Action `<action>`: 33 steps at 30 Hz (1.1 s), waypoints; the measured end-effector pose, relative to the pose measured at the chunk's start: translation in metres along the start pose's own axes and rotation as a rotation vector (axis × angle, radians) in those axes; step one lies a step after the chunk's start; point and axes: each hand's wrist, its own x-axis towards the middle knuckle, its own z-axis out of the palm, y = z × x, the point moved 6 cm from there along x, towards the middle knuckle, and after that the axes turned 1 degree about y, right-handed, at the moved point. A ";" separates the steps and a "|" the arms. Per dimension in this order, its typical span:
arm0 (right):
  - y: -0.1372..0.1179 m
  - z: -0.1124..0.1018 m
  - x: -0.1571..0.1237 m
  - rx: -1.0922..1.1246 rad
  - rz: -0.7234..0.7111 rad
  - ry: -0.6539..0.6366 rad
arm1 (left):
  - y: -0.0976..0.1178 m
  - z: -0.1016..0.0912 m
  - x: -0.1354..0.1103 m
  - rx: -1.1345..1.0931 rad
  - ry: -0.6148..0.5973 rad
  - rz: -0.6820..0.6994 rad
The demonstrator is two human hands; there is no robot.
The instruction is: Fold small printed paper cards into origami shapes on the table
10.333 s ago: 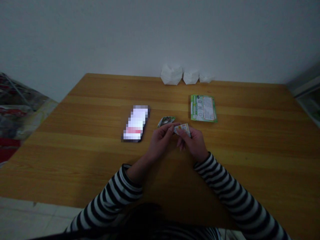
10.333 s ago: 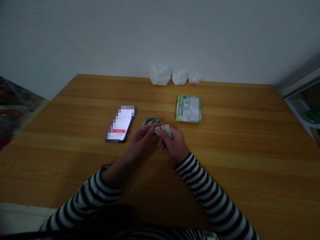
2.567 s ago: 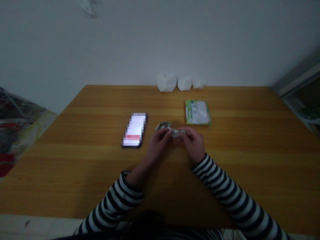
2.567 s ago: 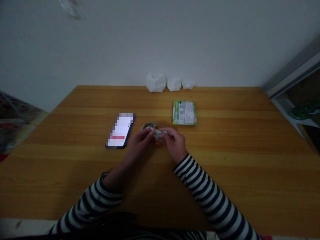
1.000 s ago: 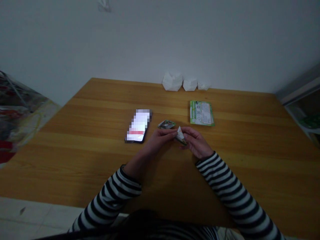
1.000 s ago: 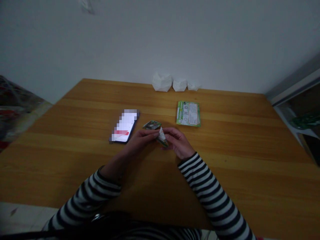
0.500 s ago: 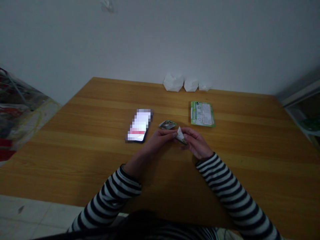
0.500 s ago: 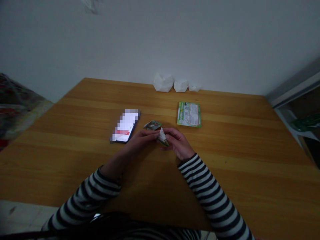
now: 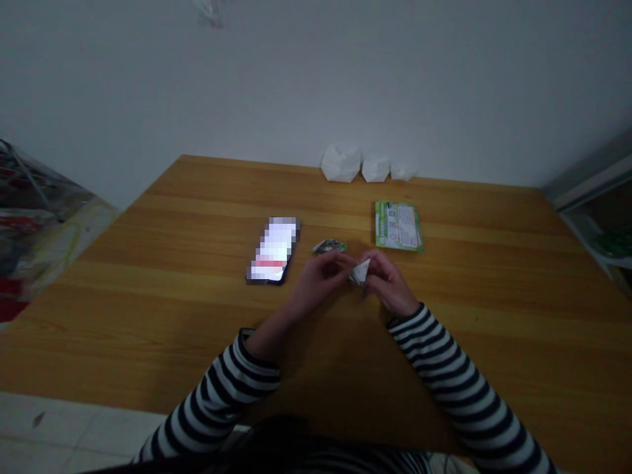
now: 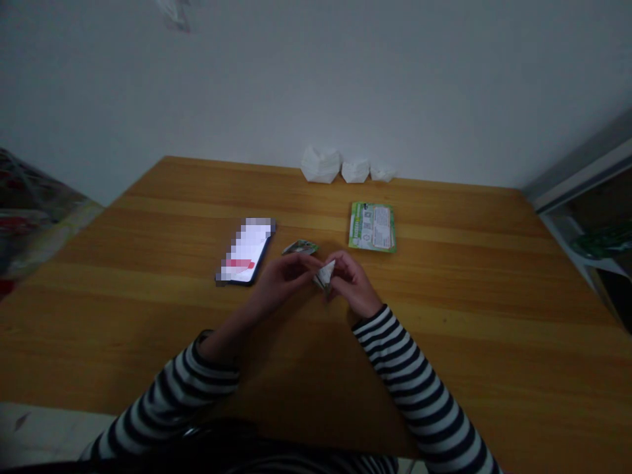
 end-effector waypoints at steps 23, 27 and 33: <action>-0.007 -0.011 0.000 -0.251 -0.134 0.343 | -0.017 -0.007 0.002 0.001 0.137 -0.080; -0.011 -0.012 0.000 -0.207 -0.178 0.375 | -0.010 -0.005 0.000 0.033 0.110 -0.029; -0.017 -0.011 0.002 -0.298 -0.190 0.208 | 0.001 -0.004 0.001 0.326 0.006 0.168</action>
